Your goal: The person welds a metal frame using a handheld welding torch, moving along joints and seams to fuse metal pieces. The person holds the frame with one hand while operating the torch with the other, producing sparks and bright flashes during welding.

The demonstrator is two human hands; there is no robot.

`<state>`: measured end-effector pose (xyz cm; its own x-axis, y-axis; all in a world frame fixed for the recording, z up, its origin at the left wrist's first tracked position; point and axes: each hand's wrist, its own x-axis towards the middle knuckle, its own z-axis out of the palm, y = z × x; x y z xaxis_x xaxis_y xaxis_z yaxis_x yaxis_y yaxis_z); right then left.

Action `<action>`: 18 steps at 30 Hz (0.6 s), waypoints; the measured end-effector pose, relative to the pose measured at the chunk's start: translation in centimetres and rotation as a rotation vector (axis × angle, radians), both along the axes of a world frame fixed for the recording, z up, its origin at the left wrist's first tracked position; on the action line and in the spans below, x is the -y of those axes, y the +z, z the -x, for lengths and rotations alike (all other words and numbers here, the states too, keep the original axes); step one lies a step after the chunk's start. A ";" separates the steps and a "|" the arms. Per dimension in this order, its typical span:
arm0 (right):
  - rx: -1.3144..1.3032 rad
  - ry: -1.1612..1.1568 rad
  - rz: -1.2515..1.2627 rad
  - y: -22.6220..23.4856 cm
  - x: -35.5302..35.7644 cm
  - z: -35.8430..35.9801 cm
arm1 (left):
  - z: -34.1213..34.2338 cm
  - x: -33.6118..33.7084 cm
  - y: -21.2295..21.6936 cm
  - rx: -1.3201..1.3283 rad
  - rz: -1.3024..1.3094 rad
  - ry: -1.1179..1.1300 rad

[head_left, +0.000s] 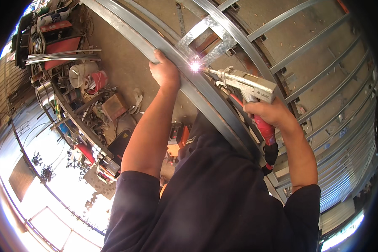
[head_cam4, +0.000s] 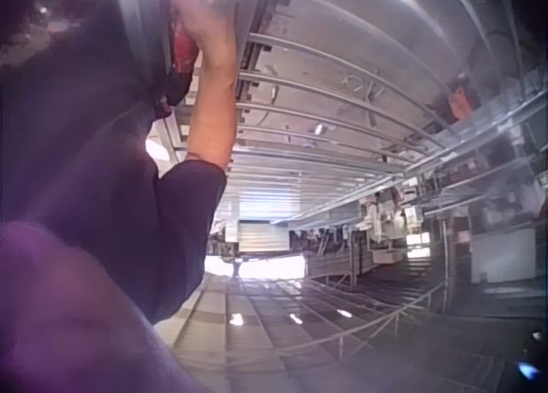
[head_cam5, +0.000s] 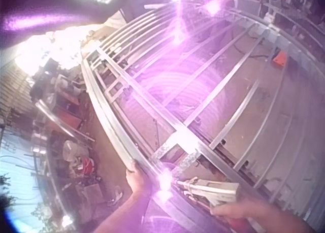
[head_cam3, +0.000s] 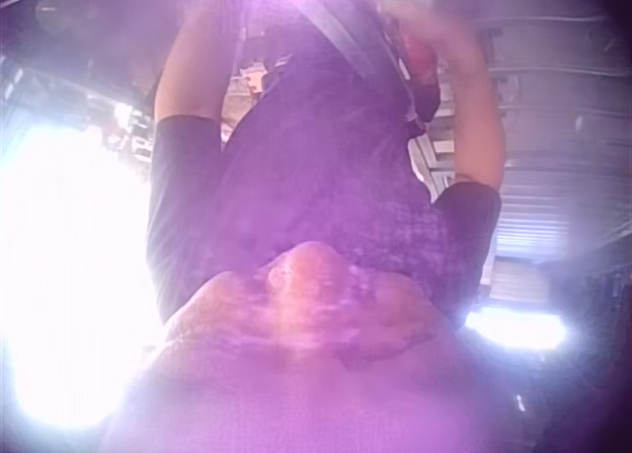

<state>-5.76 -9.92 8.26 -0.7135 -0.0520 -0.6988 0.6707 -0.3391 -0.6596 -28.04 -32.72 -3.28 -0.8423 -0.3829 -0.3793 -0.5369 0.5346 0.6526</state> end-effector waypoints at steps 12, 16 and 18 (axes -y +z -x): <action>-0.014 0.023 0.004 0.2 -0.2 -0.2 | 0.0 -0.1 0.3 0.006 0.027 -0.001; -0.013 0.010 0.024 0.1 -0.2 -0.5 | 0.2 0.3 -0.2 -0.004 0.032 -0.012; -0.019 0.000 0.034 0.2 -0.2 -0.7 | 0.2 0.2 -0.2 -0.003 0.045 -0.007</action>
<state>-5.11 -9.69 8.42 -0.7266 -0.0754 -0.6830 0.6582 -0.3616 -0.6603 -28.20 -32.94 -3.49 -0.8458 -0.3939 -0.3597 -0.5316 0.5669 0.6293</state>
